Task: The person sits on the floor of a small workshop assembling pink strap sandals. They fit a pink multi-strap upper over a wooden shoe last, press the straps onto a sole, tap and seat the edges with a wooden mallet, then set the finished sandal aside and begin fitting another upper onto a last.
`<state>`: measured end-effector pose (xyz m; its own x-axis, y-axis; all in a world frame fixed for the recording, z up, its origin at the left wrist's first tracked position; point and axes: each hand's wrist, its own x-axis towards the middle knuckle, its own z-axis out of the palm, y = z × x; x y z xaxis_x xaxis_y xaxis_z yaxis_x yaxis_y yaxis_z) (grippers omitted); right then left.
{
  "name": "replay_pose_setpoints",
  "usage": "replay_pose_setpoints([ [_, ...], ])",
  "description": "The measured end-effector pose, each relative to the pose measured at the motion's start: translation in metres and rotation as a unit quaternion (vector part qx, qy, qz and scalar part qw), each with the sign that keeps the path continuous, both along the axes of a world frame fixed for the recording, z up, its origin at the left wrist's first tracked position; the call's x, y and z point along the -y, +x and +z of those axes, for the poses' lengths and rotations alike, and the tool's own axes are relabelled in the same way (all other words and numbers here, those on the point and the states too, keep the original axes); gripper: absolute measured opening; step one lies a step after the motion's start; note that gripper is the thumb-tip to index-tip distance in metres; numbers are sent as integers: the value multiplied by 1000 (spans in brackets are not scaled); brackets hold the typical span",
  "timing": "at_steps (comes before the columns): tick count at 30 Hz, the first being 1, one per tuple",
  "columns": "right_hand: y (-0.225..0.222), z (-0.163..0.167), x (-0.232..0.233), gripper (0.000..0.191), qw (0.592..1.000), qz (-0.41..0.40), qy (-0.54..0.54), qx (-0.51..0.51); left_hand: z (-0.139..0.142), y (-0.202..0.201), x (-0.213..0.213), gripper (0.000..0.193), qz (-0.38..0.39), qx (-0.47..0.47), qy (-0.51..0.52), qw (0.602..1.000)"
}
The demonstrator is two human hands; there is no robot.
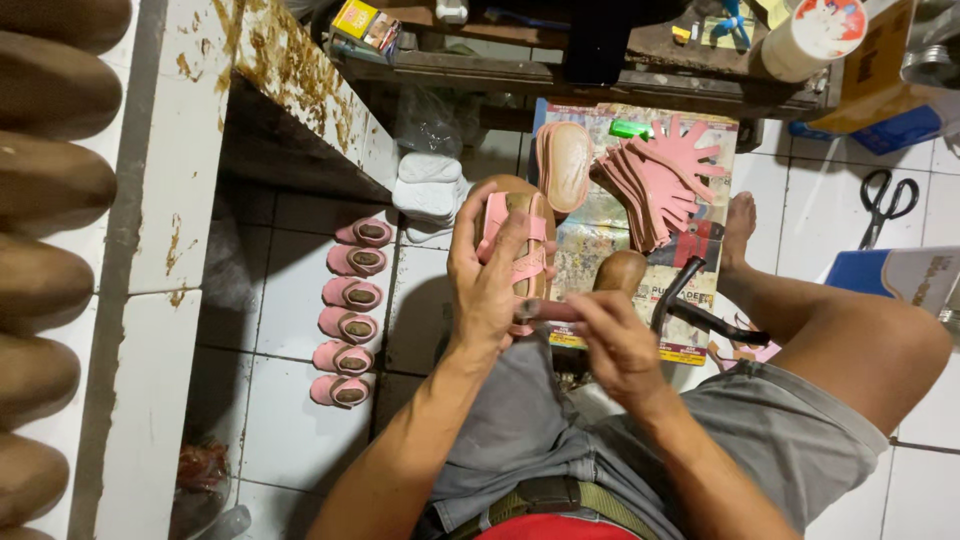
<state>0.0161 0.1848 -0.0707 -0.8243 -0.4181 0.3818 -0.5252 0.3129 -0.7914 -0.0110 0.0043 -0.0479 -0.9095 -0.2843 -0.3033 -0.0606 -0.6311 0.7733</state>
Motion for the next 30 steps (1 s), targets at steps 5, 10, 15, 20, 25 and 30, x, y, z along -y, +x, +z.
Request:
replay_pose_setpoints([
  [5,3,2,-13,42,999,-24,10,33,-1,-3,0,60,-6,6,6,1000],
  [10,3,-11,3,41,1000,10,17,-16,-3,-3,-1,59,-14,-12,21,1000],
  [15,5,-20,-30,39,997,-49,-12,63,-2,3,8,57,-29,-12,44,999],
  [20,-3,-20,-33,38,983,-107,-15,146,-4,4,12,57,-40,-28,53,997],
  [25,-14,-7,0,43,1000,-18,10,2,-9,5,9,56,-43,-15,35,998],
  [30,-22,-2,6,47,996,12,38,-74,-9,5,9,53,-56,-30,19,998],
])
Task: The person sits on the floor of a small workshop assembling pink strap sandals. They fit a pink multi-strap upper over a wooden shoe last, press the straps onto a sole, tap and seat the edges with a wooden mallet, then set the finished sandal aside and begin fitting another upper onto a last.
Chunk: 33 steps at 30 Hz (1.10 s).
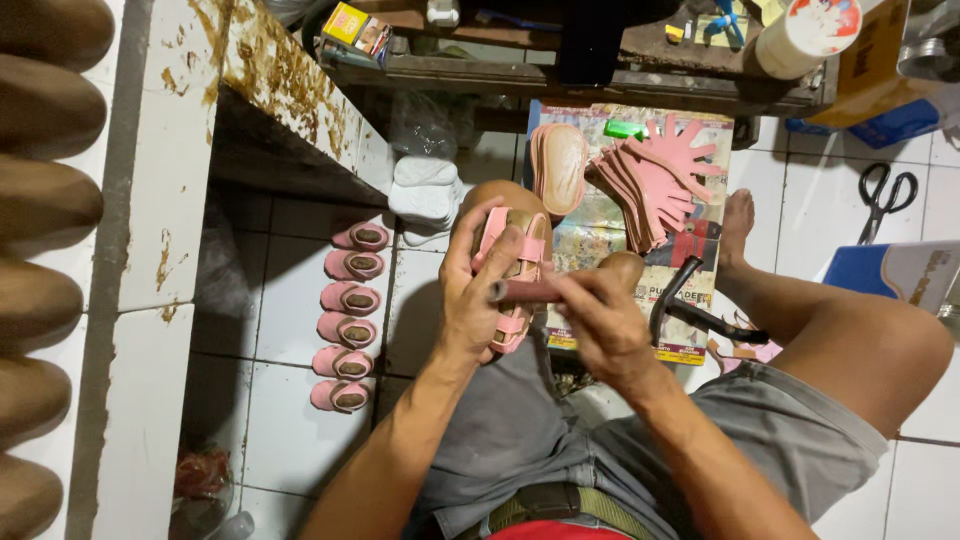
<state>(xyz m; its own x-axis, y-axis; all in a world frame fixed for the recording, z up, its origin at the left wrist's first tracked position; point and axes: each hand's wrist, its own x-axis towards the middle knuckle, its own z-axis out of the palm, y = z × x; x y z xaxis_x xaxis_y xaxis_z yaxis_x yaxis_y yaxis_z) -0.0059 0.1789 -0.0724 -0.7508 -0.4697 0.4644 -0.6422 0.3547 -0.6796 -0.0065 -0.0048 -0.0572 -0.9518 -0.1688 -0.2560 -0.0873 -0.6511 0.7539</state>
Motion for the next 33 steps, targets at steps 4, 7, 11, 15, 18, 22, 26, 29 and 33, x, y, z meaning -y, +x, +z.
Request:
replay_pose_setpoints([
  [4,-7,6,-30,41,997,-46,8,54,2,-1,1,52,-15,3,-19,1000],
  [7,-6,16,-45,40,987,-122,12,105,1,-1,1,52,-21,24,-11,999],
  [11,-9,19,-23,39,991,-107,-23,79,-2,3,0,52,-11,14,-28,999],
  [15,-14,10,9,40,998,-54,-12,-26,-3,5,-2,50,16,-70,-42,997],
  [18,-17,6,5,40,999,-39,-14,21,-2,6,-2,56,-23,-18,-42,999],
  [22,-18,7,-19,40,995,-79,-11,62,3,4,-2,47,-12,36,-41,998],
  [26,-14,3,-14,37,997,-65,-13,28,6,1,-4,46,-3,4,-22,1000],
  [29,-14,1,-4,38,999,-51,-9,10,6,2,-3,47,-3,14,-21,1000],
  [33,-19,7,-9,36,973,-112,-24,200,5,5,-1,45,-22,28,-2,999],
])
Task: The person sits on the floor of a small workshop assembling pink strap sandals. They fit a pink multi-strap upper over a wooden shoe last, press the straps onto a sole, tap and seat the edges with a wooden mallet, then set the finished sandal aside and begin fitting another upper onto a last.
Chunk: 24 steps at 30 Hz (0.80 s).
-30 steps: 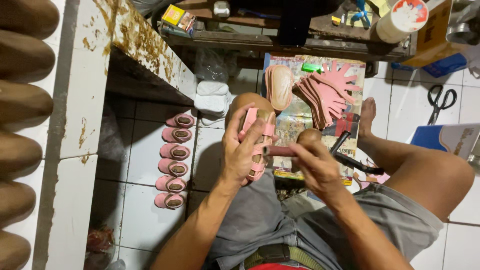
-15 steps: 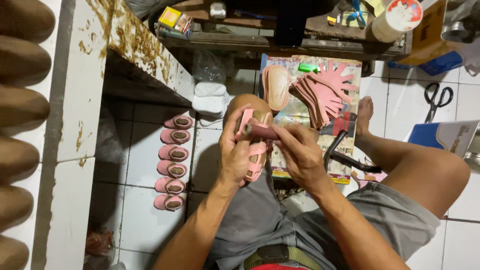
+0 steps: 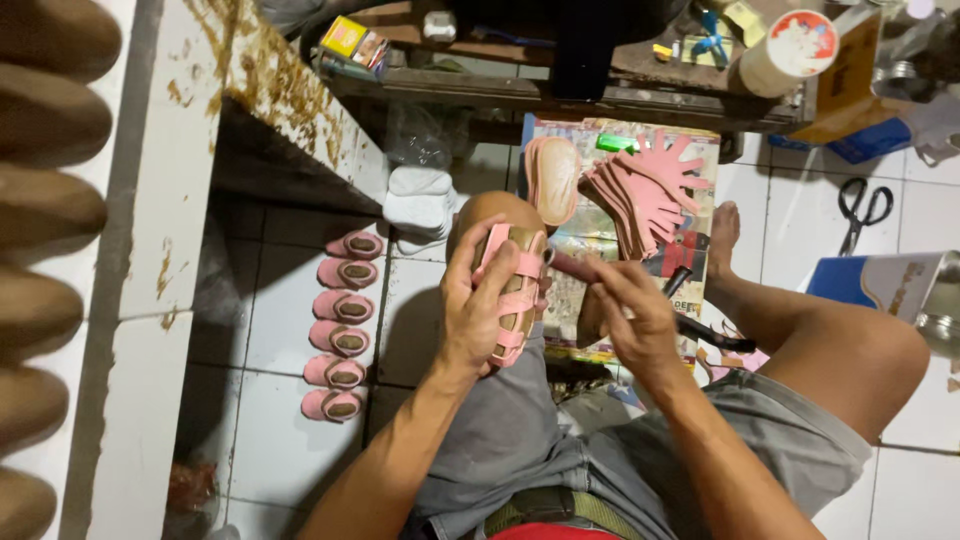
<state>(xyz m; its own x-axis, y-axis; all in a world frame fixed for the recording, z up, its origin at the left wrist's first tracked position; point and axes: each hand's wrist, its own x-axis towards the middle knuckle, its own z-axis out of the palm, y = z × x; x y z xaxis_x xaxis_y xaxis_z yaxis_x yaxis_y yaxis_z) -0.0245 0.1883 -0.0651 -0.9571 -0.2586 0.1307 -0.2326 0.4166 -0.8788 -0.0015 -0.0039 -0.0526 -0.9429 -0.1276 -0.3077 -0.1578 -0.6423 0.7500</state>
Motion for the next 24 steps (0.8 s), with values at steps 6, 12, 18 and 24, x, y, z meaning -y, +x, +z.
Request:
replay_pose_setpoints([
  [6,0,7,10,38,982,76,30,-172,-1,-3,-2,45,8,-56,40,998],
  [12,-6,7,-1,33,997,28,-7,-72,-6,-4,-1,42,6,-6,-18,1000],
  [18,-5,-8,6,36,981,64,36,-179,-5,-3,-2,49,-16,-50,-21,998],
  [24,27,-14,-36,28,994,-35,-73,-71,16,-1,0,50,-11,-25,0,1000],
])
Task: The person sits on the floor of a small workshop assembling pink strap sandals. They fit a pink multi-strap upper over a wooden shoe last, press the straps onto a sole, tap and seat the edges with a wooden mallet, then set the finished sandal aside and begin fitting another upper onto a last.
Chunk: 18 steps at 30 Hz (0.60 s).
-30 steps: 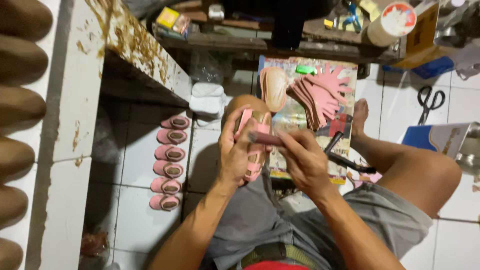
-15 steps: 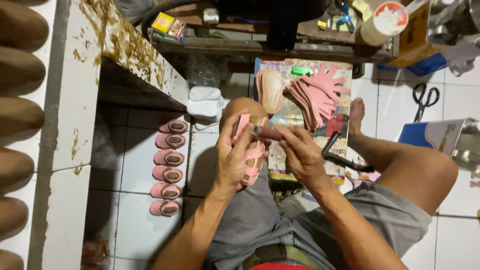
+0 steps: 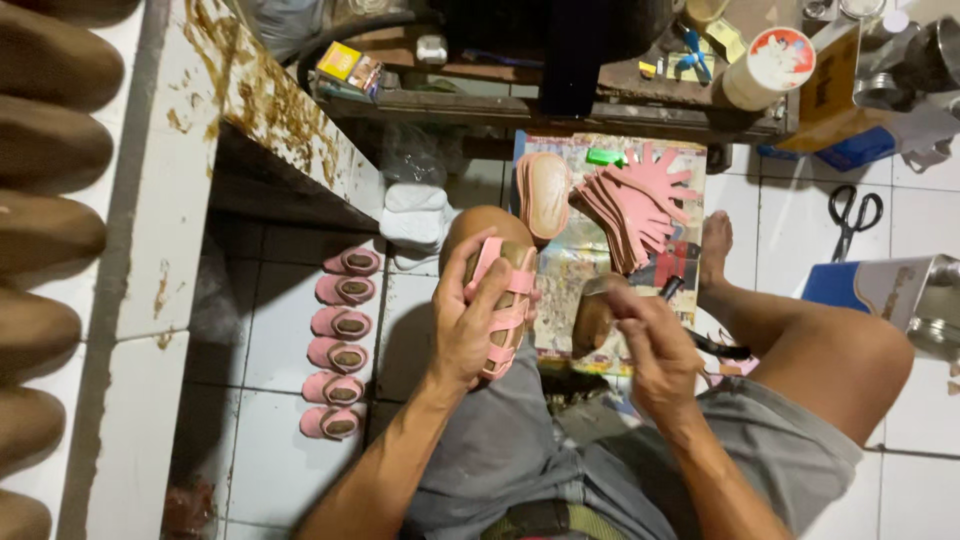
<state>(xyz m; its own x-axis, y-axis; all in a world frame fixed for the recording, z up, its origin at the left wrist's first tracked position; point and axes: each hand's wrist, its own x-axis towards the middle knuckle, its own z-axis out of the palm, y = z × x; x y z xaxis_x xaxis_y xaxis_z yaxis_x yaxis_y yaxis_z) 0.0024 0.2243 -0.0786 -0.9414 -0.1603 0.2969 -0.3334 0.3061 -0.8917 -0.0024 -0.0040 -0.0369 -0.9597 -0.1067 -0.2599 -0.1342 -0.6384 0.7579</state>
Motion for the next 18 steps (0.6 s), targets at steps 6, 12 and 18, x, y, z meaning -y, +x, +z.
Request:
replay_pose_setpoints([
  [6,9,-22,-28,24,881,13,-176,438,29,7,-2,63,-202,-244,-384,867],
  [12,33,9,-14,29,858,34,-436,270,80,19,-16,67,-87,-47,64,993],
  [18,49,49,9,52,990,-75,70,-92,106,14,-54,78,-42,-82,259,961],
])
